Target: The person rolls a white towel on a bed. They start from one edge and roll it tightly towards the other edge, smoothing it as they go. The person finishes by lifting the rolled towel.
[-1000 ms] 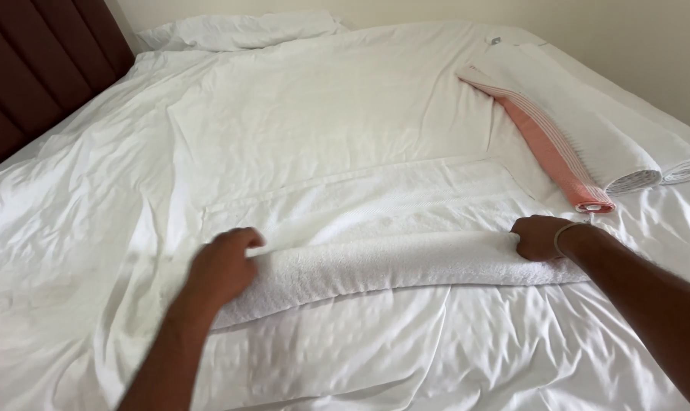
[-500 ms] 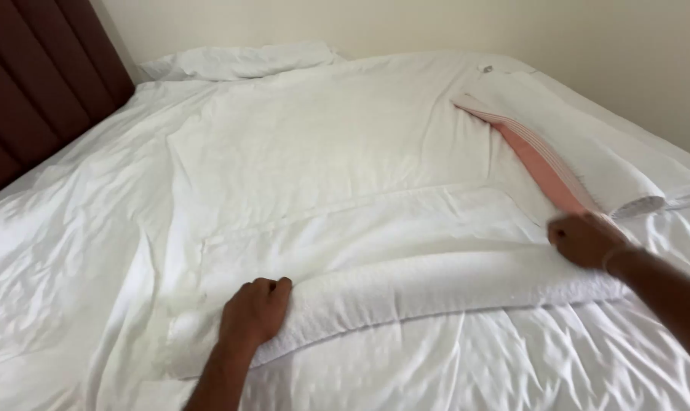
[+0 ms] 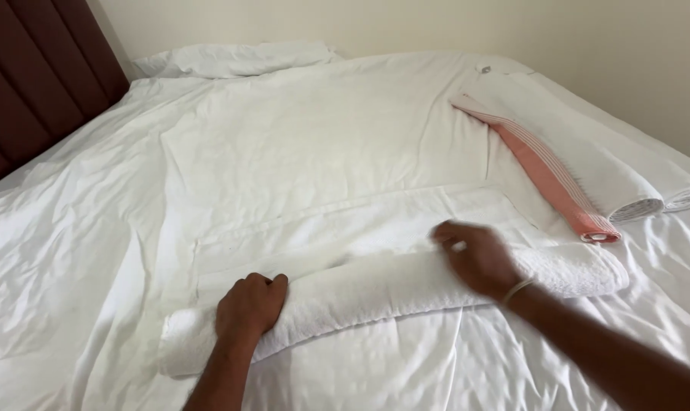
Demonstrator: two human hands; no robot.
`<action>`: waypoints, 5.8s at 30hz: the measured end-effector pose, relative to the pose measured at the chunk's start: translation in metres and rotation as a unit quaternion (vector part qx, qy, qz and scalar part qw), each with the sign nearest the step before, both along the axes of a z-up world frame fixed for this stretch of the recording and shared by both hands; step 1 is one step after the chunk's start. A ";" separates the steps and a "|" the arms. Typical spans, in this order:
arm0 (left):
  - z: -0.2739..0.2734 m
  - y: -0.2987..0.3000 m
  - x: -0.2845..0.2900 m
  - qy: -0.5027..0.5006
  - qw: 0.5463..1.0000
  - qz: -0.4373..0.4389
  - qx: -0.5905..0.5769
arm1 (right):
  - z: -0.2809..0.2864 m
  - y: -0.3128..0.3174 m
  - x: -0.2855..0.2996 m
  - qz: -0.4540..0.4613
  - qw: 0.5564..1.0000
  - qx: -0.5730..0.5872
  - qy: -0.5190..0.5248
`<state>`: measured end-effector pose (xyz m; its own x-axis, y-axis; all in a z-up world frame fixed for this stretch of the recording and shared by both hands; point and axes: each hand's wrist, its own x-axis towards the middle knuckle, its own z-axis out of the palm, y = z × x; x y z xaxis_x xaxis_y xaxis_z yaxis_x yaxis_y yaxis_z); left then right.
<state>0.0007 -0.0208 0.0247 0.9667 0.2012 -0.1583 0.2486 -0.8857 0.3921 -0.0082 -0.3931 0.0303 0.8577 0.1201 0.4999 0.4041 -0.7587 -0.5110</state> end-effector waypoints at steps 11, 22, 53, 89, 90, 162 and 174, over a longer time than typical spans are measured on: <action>0.009 0.017 0.042 0.036 0.999 -0.031 -0.017 | -0.003 0.051 0.029 0.006 0.946 -0.234 0.224; -0.089 0.065 0.122 -0.198 0.971 0.118 0.070 | -0.035 0.034 0.040 0.118 0.927 -0.345 -0.087; -0.053 0.019 0.134 0.069 0.993 0.018 0.098 | -0.006 0.023 0.118 -0.100 0.848 -0.329 0.403; -0.064 0.020 0.130 0.003 0.994 -0.001 0.111 | -0.021 -0.015 0.030 -0.122 0.908 -0.260 0.304; -0.062 0.018 0.128 -0.005 0.993 -0.001 0.117 | -0.021 -0.015 0.030 -0.125 0.909 -0.263 0.298; -0.033 0.009 -0.010 -0.146 0.982 -0.105 0.056 | -0.001 -0.111 -0.039 -0.294 0.869 -0.322 0.235; -0.022 0.061 -0.023 -0.165 0.966 -0.198 0.030 | 0.018 -0.062 -0.082 -0.106 0.909 -0.329 0.231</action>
